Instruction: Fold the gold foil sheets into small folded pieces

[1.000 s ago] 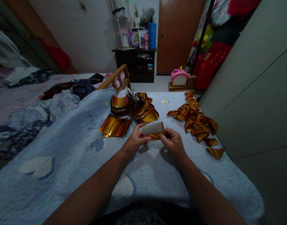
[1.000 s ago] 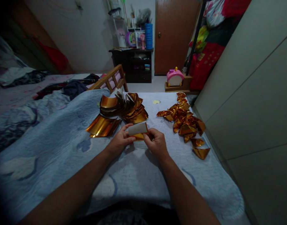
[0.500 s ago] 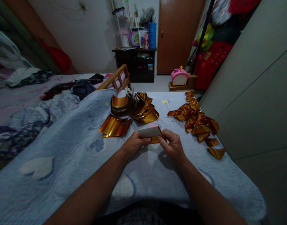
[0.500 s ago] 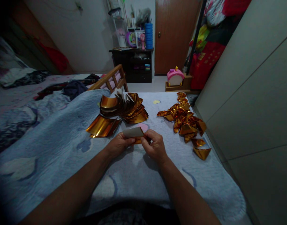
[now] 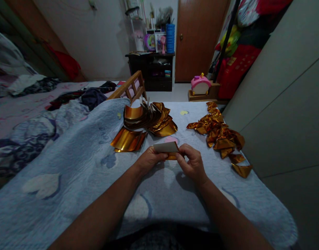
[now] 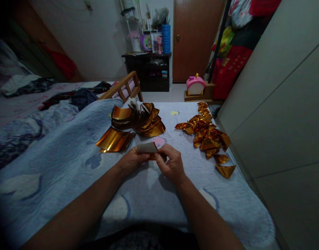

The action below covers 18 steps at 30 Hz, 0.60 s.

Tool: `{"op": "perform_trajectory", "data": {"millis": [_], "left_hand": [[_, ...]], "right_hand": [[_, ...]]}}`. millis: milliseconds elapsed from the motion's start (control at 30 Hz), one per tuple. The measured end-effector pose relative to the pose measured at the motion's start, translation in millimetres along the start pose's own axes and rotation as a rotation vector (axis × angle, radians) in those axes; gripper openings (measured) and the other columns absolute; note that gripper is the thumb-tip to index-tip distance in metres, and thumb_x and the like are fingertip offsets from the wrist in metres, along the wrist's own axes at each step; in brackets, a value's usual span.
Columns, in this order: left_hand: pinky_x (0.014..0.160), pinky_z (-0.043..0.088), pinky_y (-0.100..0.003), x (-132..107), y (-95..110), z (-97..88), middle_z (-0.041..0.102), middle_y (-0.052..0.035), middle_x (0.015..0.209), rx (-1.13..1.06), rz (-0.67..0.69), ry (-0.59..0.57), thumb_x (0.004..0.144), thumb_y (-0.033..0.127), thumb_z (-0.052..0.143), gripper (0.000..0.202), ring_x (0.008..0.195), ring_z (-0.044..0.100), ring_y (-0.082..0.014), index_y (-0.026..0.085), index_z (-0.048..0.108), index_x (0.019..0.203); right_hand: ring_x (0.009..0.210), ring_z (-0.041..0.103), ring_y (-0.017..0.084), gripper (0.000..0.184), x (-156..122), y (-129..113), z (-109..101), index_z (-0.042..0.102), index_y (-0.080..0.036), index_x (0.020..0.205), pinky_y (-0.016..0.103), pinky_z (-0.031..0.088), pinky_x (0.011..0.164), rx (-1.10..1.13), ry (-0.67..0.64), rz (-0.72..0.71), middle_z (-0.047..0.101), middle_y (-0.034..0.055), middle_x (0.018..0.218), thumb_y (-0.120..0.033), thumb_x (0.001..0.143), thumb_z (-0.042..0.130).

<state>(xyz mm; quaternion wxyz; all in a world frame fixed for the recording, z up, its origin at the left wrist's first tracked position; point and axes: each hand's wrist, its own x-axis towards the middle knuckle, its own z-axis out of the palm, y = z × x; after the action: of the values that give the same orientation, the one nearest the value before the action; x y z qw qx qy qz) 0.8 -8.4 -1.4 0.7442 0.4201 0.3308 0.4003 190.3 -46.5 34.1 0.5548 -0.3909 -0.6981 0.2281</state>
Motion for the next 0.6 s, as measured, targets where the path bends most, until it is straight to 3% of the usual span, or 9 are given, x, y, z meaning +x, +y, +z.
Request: {"op": "perform_trajectory", "data": {"millis": [367,600], "left_hand": [[0.093,0.052,-0.033,0.5,1.9,2.0,0.079,-0.0091,0.100,-0.003,0.026,-0.005,0.063,0.025,0.091,0.046,0.095,0.071,-0.0228,0.014,0.078,0.106],[0.098,0.050,-0.037,-1.1,4.9,7.4,0.079,-0.0109,0.100,0.021,0.041,-0.004,0.067,0.028,0.090,0.046,0.097,0.072,-0.0261,0.011,0.078,0.108]], "right_hand": [[0.059,0.045,0.011,0.017,-0.5,1.4,-0.1,0.055,-0.020,0.073,0.025,0.036,0.058,0.024,-0.007,0.042,0.048,-0.0034,0.065,-0.021,0.089,0.057],[0.062,0.046,0.013,0.018,-2.5,7.4,-2.6,0.058,-0.020,0.075,0.026,0.037,0.058,0.158,0.008,0.303,0.049,-0.0028,0.067,-0.032,0.089,0.058]]}}
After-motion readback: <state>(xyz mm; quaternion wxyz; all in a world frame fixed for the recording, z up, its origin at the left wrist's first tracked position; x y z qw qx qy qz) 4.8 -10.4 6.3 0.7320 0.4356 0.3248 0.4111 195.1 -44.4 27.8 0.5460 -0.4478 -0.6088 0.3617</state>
